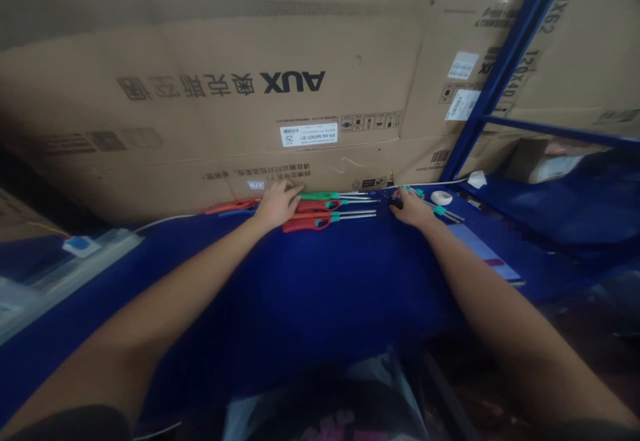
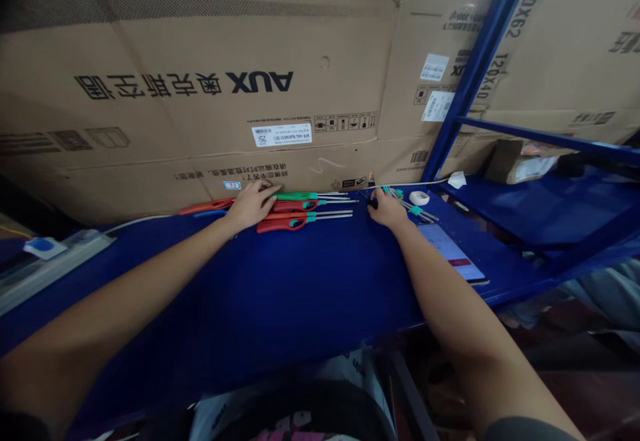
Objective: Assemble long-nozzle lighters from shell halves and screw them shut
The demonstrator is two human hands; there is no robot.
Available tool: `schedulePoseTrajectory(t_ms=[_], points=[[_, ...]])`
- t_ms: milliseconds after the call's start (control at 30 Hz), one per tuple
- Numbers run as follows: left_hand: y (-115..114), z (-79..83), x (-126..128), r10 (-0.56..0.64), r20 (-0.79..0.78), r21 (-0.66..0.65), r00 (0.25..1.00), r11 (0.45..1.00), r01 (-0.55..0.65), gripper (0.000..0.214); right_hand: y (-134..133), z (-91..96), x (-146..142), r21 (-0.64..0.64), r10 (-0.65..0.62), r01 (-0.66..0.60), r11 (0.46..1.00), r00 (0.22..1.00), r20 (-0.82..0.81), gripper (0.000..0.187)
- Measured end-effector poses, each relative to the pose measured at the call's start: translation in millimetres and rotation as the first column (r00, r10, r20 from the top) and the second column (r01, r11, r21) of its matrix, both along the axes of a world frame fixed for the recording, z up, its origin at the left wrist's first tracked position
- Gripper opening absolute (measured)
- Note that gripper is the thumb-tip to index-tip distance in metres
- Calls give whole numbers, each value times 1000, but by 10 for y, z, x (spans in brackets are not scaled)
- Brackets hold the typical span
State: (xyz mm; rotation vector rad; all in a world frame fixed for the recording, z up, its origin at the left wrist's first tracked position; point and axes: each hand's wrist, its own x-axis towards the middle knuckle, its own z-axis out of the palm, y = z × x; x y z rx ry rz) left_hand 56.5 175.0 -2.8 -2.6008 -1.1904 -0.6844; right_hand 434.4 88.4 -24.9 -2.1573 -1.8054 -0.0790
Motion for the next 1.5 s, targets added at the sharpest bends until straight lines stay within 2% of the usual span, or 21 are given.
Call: schedulePoseTrajectory(t_ms=[100, 200, 367, 467, 567, 733, 800, 900, 1000, 1067, 1167, 1233, 1333, 1500], points=[[-55, 70, -191, 40, 5, 12, 999, 999, -40, 42, -2, -4, -2, 49, -1, 0, 999, 1000, 9, 32], [-85, 130, -505, 130, 12, 10, 991, 991, -130, 38, 0, 33, -19, 138, 8, -10, 990, 1000, 11, 25], [-133, 120, -1003, 290, 7, -15, 957, 957, -290, 35, 30, 129, -137, 267, 94, -82, 960, 995, -30, 24], [-161, 80, -1141, 307, -38, -53, 951, 950, -309, 24, 32, 129, -276, 310, 164, -139, 940, 985, -56, 20], [-174, 91, -1166, 296, -59, -74, 953, 951, -300, 17, 0, 106, -434, 337, 258, -219, 916, 963, -74, 17], [-306, 249, -1017, 244, -36, -33, 969, 969, -246, 17, -119, 166, -664, 399, 429, -359, 844, 898, -99, 16], [-463, 313, -875, 189, -35, -11, 981, 982, -190, 17, -193, 230, -755, 422, 510, -427, 800, 854, -103, 16], [-818, 353, -583, 55, -56, -1, 997, 998, -56, 17, -333, 319, -910, 423, 647, -557, 715, 756, -97, 18], [-1230, 315, -266, -104, -107, -35, 989, 994, 100, 15, -476, 355, -1069, 384, 767, -687, 617, 634, -96, 16], [-1464, 255, -89, -203, -120, -76, 972, 978, 194, 13, -551, 347, -1152, 363, 851, -774, 518, 509, -129, 15], [-1678, 142, 83, -307, -104, -200, 946, 938, 283, 12, -607, 314, -1223, 329, 914, -860, 391, 321, -248, 15], [-1731, 71, 141, -306, -87, -232, 948, 932, 280, 10, -611, 291, -1238, 285, 910, -896, 341, 239, -338, 14], [-1742, -19, 185, -271, -38, -249, 962, 935, 254, 10, -593, 261, -1235, 213, 888, -930, 299, 190, -418, 16], [-1725, -124, 222, -225, 72, -309, 972, 921, 237, 9, -557, 203, -1218, 143, 845, -943, 302, 196, -497, 12]])
